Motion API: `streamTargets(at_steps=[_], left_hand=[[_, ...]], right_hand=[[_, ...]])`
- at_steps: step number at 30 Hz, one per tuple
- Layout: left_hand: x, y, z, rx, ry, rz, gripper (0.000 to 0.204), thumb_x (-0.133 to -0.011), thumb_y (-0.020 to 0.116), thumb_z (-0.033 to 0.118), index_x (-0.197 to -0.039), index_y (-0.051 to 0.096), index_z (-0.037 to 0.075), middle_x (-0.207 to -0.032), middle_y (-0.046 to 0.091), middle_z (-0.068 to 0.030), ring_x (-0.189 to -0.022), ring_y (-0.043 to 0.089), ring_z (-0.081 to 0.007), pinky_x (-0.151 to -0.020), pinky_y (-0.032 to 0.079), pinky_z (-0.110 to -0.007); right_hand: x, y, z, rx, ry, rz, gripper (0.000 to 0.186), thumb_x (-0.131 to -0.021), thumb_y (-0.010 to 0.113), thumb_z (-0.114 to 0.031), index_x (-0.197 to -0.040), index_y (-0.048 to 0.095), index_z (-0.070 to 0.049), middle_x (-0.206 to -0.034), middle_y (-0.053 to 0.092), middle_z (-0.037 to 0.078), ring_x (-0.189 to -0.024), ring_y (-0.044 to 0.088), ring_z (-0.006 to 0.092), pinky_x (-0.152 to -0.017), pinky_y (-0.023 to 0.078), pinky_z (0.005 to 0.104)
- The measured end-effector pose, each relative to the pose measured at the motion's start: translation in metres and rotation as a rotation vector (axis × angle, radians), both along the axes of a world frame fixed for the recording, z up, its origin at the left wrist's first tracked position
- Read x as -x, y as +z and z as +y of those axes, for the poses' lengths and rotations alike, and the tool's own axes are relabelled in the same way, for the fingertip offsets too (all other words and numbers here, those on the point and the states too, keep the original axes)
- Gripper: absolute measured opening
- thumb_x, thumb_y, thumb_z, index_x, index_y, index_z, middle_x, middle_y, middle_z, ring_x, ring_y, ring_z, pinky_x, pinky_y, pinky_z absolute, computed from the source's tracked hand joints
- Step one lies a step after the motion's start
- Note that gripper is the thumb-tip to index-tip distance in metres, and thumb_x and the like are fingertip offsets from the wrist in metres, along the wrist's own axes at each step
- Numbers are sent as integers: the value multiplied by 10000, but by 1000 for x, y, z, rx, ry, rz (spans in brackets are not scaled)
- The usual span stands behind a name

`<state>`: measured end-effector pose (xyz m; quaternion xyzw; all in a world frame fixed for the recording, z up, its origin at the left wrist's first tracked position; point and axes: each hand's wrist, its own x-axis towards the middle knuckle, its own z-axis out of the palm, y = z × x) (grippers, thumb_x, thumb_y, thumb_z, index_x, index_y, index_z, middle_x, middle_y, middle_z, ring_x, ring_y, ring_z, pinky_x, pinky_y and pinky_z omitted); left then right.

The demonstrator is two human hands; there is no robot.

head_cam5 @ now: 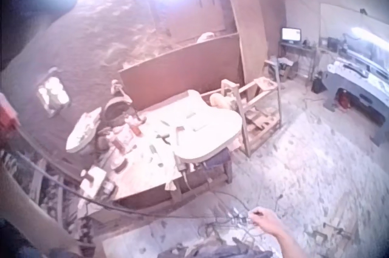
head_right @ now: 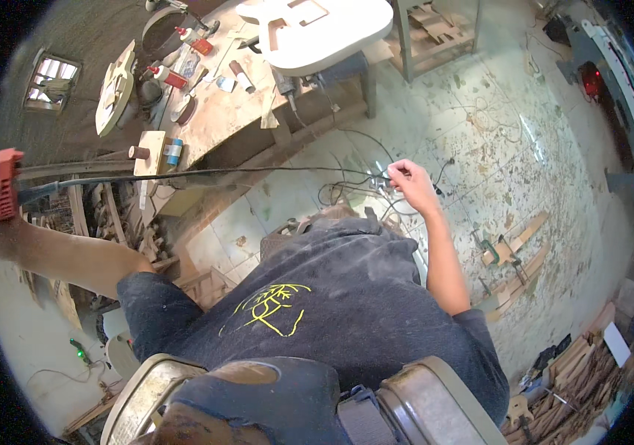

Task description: The person uses a hand-held router to route a cavity into a wooden guitar body on a workbench.

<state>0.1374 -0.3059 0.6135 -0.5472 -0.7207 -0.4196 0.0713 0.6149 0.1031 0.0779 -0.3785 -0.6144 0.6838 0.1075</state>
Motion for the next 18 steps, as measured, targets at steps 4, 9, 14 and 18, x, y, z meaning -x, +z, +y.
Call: streamTargets(at_steps=[4,9,14,18], left_hand=[[-60,-64,91,-353,475,-95,550,-835,748,296,-1232,627,-65,-1022,719,-154,-844,707,-240,-714,567,-296],[-87,-104,180,154,301,388,586,-735,795,162,-1293,639,70,-1086,723,-123,-898,701,-207,-813,568,-370],[-56,-137,238,263,70,902,722,-669,779,128,-1363,581,110,-1166,672,-81,-1103,635,-286,-956,553,-419],[-33,-143,273,336,-29,1062,704,-697,782,111,-1375,600,162,-1157,657,-9,-1096,619,-215,-989,559,-381]], right_hand=[[55,62,15,-289,63,139,228,-985,686,-210,-1074,691,0,-905,701,21,-816,643,78,-742,518,252],[95,191,20,-433,-32,376,189,-985,690,-180,-1073,696,-13,-888,694,4,-785,632,68,-716,514,235],[84,261,2,-564,-168,546,160,-982,703,-164,-1054,710,-21,-879,691,3,-774,631,63,-700,511,212],[82,275,-3,-660,-227,616,155,-987,694,-166,-1019,722,-17,-877,697,21,-755,627,66,-684,507,215]])
